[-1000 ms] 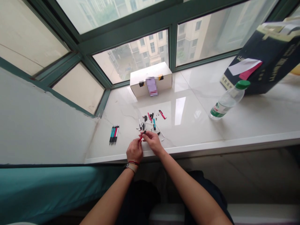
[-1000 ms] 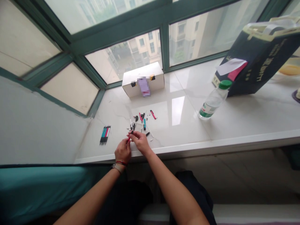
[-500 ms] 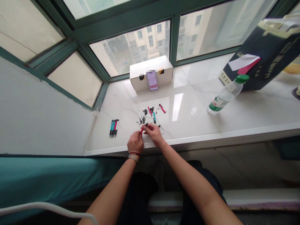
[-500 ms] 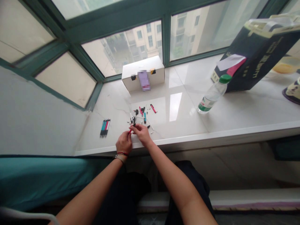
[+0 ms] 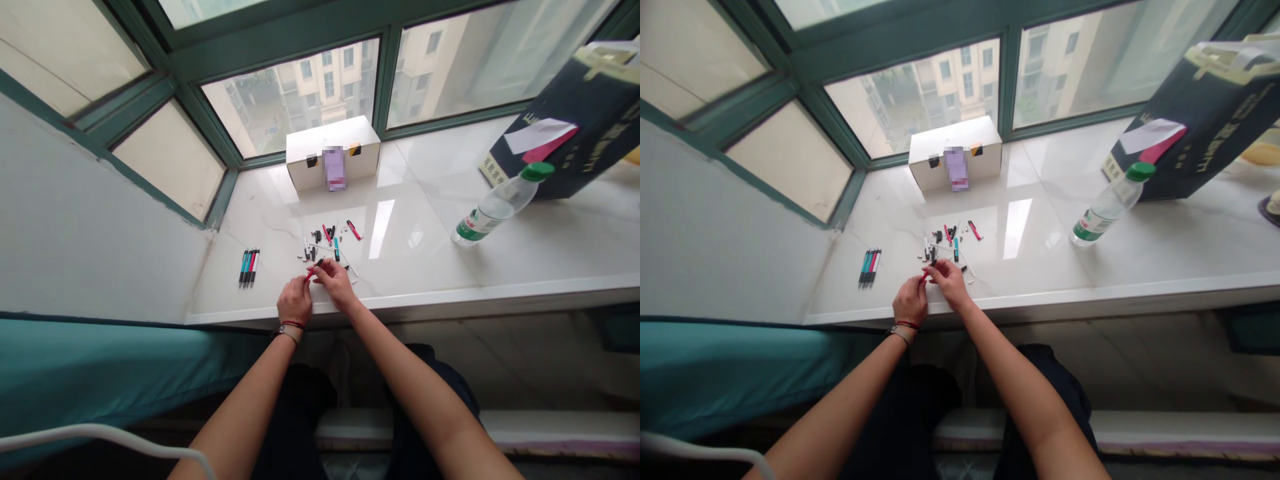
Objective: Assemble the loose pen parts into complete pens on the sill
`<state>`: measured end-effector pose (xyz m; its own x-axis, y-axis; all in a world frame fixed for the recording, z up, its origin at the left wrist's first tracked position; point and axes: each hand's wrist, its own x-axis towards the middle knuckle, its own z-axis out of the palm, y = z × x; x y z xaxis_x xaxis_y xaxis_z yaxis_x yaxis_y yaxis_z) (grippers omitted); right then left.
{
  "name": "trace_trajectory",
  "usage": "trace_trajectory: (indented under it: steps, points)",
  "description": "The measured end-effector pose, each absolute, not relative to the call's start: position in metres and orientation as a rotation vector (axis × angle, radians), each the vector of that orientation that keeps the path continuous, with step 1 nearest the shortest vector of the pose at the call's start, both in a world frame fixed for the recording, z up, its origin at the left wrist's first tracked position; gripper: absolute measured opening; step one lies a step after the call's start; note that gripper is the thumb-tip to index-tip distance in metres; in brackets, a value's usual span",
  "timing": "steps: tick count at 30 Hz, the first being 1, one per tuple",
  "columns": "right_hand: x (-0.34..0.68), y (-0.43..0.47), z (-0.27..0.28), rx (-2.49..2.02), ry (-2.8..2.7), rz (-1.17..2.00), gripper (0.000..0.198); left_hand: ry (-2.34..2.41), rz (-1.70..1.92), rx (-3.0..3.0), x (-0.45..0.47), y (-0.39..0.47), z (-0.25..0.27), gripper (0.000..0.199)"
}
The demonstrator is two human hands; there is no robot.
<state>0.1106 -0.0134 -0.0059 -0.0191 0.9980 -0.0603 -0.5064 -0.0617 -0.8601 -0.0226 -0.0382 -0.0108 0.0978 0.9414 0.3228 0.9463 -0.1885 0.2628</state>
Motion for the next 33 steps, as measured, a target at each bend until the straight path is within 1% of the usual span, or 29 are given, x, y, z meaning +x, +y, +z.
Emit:
trace_trajectory:
  steps: [3, 6, 9, 13, 15, 19, 25, 29, 33]
  points:
    - [0.11, -0.013, -0.005, -0.854, -0.756, 1.457, 0.033, -2.004, -0.654, -2.326, -0.022, -0.039, -0.01, 0.031]
    - [0.113, -0.014, -0.002, -0.831, -0.811, 1.484, 0.042, -2.029, -0.645, -2.32, -0.022, -0.039, -0.009, 0.032]
    - [0.114, -0.015, -0.002, -0.853, -0.871, 1.451, 0.038, -2.047, -0.631, -2.319, -0.022, -0.039, -0.009, 0.033]
    - [0.111, -0.013, -0.007, -0.918, -0.814, 1.373, 0.032, -2.049, -0.633, -2.325, -0.022, -0.04, -0.008, 0.033]
    - [0.11, -0.013, -0.007, -0.9, -0.807, 1.379, 0.033, -2.048, -0.64, -2.324, -0.021, -0.04, -0.008, 0.033]
    - [0.111, -0.014, -0.006, -0.839, -0.894, 1.414, 0.04, -2.05, -0.639, -2.313, -0.021, -0.039, -0.009, 0.033]
    - [0.111, -0.011, -0.016, -0.938, -0.895, 1.321, 0.031, -2.048, -0.635, -2.317, -0.022, -0.039, -0.008, 0.032]
    - [0.11, -0.011, -0.016, -0.922, -0.887, 1.34, 0.031, -2.055, -0.638, -2.318, -0.021, -0.04, -0.008, 0.032]
    - [0.111, -0.013, -0.012, -0.869, -0.951, 1.372, 0.037, -2.064, -0.629, -2.322, -0.021, -0.039, -0.008, 0.032]
